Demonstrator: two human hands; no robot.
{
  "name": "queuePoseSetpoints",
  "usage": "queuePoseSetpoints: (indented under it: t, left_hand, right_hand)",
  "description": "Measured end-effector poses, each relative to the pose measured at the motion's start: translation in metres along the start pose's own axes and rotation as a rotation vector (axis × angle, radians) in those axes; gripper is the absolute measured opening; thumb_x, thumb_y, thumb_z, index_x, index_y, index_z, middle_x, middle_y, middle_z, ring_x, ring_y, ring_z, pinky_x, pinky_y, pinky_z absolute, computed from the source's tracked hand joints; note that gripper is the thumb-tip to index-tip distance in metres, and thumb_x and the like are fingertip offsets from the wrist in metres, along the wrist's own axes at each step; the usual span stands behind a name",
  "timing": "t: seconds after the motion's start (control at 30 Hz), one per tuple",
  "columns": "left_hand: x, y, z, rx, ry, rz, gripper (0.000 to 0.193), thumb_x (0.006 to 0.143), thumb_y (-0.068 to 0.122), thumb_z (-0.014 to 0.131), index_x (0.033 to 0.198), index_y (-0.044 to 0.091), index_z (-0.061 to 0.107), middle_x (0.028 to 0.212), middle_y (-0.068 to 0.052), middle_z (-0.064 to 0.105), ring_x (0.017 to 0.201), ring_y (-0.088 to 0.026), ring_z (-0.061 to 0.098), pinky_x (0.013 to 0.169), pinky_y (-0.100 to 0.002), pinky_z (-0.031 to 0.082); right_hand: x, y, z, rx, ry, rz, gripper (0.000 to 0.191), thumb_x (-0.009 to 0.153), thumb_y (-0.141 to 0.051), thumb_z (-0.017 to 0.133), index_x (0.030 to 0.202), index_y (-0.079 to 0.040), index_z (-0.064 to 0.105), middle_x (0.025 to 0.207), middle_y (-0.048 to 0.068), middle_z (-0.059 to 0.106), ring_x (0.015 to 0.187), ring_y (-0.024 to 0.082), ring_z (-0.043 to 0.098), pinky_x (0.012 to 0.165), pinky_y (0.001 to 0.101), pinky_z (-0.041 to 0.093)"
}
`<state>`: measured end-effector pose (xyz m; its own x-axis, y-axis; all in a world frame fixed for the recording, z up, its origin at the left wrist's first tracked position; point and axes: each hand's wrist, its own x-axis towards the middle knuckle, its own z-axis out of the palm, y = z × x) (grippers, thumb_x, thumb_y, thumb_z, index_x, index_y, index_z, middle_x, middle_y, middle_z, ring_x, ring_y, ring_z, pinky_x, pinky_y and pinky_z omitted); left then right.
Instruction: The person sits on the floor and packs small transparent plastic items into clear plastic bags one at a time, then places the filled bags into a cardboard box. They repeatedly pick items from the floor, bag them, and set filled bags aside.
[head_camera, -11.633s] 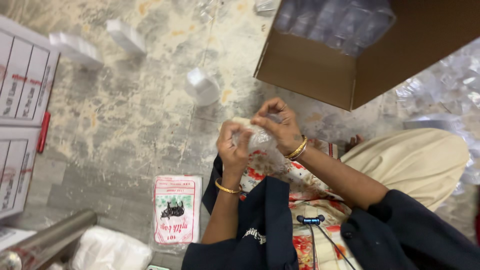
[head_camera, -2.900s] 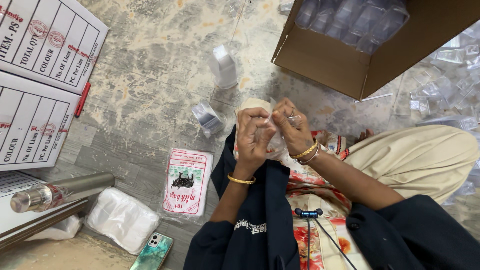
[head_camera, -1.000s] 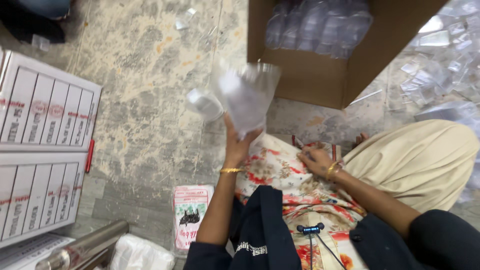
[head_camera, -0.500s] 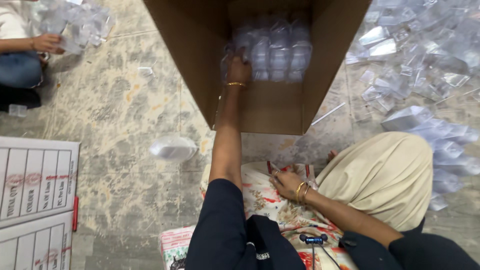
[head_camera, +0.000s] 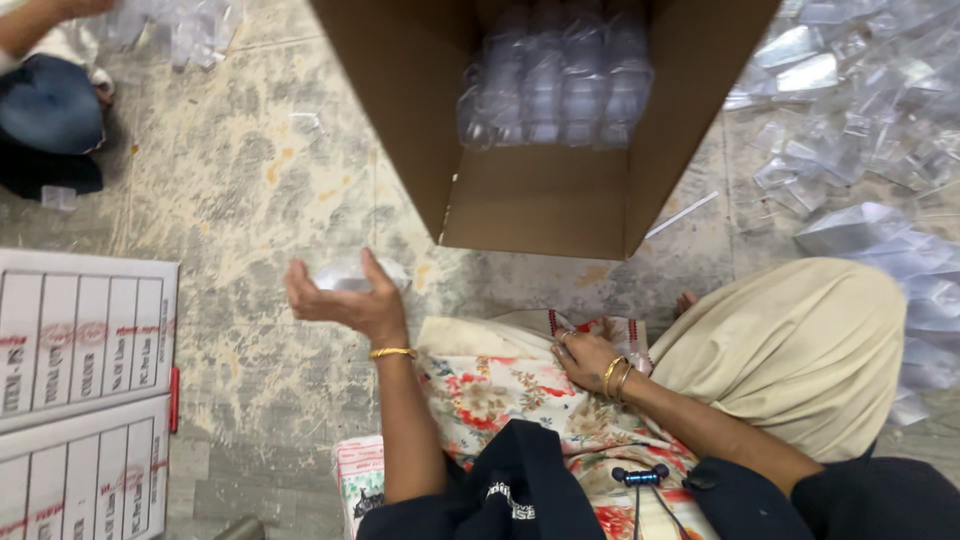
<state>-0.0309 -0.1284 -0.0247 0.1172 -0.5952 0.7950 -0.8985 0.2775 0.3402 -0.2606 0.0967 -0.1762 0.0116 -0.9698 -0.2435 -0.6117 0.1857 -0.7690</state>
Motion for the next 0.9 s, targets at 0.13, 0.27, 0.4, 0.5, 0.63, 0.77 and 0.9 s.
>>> queuePoseSetpoints:
  t: [0.13,0.27,0.4,0.5,0.63,0.77,0.9]
  left_hand:
    - [-0.027,-0.064,0.0,-0.061,-0.332,-0.24,0.09,0.084,0.02,0.089,0.153,0.003,0.034,0.151,-0.024,0.039,0.142,-0.043,0.038,0.118,-0.053,0.031]
    - [-0.057,-0.099,0.026,-0.516,-0.205,-0.376,0.097,0.083,0.017,0.092,0.155,0.003,0.029,0.155,-0.023,0.039,0.144,-0.037,0.04,0.12,-0.048,0.034]
    - [-0.062,-0.121,0.047,-0.805,-0.444,-0.793,0.091,0.074,0.016,0.094,0.148,0.002,0.043,0.134,-0.017,0.061,0.121,-0.031,0.059,0.105,-0.044,0.05]
    - [-0.069,-0.122,0.053,-0.914,-0.603,-0.776,0.094,0.067,0.019,0.089,0.146,0.005,0.039,0.126,-0.012,0.064,0.112,-0.028,0.064,0.094,-0.038,0.055]
    - [-0.085,-0.118,0.054,-0.476,-0.743,-0.325,0.052,0.085,0.022,0.094,0.127,0.004,0.069,0.127,-0.019,0.074,0.116,-0.033,0.072,0.102,-0.038,0.054]
    - [-0.092,-0.115,0.049,-0.466,-0.728,-0.32,0.063,0.08,0.029,0.09,0.127,-0.001,0.061,0.12,-0.021,0.068,0.111,-0.035,0.067,0.095,-0.041,0.054]
    - [-0.079,-0.093,0.03,-0.531,-0.568,-0.157,0.078,0.074,0.027,0.089,0.134,-0.004,0.049,0.122,-0.023,0.059,0.115,-0.036,0.059,0.096,-0.044,0.052]
  right_hand:
    - [0.003,0.001,0.004,0.011,-0.036,0.035,0.026,0.098,-0.031,0.054,0.102,-0.007,0.063,0.082,0.023,0.07,0.082,0.043,0.067,0.075,0.0528,0.052]
    - [0.003,0.003,0.003,0.035,-0.009,0.031,0.027,0.098,-0.033,0.055,0.101,-0.007,0.062,0.077,0.023,0.068,0.079,0.043,0.067,0.073,0.0508,0.052]
    - [0.005,0.003,0.003,0.019,-0.009,0.033,0.027,0.098,-0.033,0.056,0.1,-0.006,0.062,0.075,0.022,0.068,0.077,0.042,0.067,0.071,0.0504,0.051]
    - [0.007,0.001,0.003,-0.027,-0.02,0.034,0.026,0.097,-0.032,0.056,0.102,-0.008,0.064,0.074,0.022,0.068,0.075,0.041,0.067,0.071,0.0498,0.051]
    - [0.009,0.001,0.003,-0.026,-0.015,0.021,0.026,0.098,-0.032,0.056,0.1,-0.007,0.065,0.071,0.022,0.067,0.073,0.04,0.068,0.072,0.0491,0.051]
    - [0.01,0.004,0.004,-0.011,-0.002,0.0,0.027,0.097,-0.032,0.057,0.099,-0.006,0.065,0.072,0.022,0.067,0.073,0.04,0.068,0.071,0.0488,0.051]
    - [0.01,0.005,0.005,0.012,0.023,-0.018,0.026,0.096,-0.03,0.058,0.099,-0.006,0.066,0.072,0.021,0.068,0.073,0.04,0.068,0.07,0.0492,0.051]
